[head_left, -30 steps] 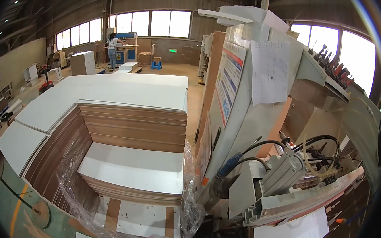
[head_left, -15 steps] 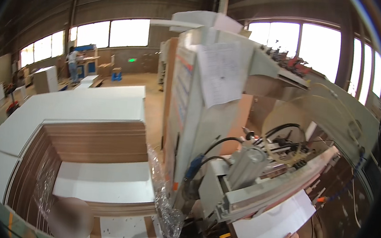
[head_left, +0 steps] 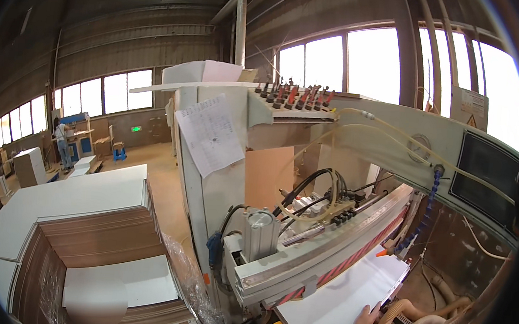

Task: The person repeatedly picks up white rectangular panels from a stack and feeds them into a large industrial machine. They guide each panel through the machine's rollers and then retrieve it from the output side, stacking the processed panels on a nearby surface.

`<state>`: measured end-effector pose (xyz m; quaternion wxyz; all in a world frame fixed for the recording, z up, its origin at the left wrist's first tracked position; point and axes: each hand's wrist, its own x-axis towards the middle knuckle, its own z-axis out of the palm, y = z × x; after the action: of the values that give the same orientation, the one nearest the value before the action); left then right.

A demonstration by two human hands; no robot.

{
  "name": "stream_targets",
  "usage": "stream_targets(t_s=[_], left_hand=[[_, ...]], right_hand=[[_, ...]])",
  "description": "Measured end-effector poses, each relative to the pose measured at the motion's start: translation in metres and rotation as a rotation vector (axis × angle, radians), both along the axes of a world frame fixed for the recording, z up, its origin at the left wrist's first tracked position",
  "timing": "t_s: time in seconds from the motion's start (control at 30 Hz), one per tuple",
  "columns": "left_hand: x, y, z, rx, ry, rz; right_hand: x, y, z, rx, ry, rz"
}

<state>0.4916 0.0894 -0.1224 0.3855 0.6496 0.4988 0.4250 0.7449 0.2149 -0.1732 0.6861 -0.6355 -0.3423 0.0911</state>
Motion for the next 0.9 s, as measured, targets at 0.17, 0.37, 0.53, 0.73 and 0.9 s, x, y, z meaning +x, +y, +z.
stream_targets(t_s=[0.17, 0.37, 0.53, 0.73, 0.9], left_hand=[[0.007, -0.004, 0.009, -0.022, 0.042, 0.071], [0.013, -0.007, 0.011, 0.056, 0.056, 0.112], [0.013, -0.009, 0.018, -0.042, 0.097, 0.133], [0.018, -0.008, 0.021, -0.024, 0.132, 0.046], [-0.003, 0.009, 0.068, -0.038, 0.864, -0.166]], right_hand=[[-0.012, -0.009, 0.023, -0.116, 0.077, 0.043], [-0.01, -0.011, 0.017, -0.049, 0.062, 0.059], [-0.02, -0.014, 0.028, -0.132, 0.11, 0.061], [-0.007, -0.019, 0.019, -0.097, 0.209, 0.011], [-0.009, 0.007, -0.013, -0.02, -0.036, -0.117]])
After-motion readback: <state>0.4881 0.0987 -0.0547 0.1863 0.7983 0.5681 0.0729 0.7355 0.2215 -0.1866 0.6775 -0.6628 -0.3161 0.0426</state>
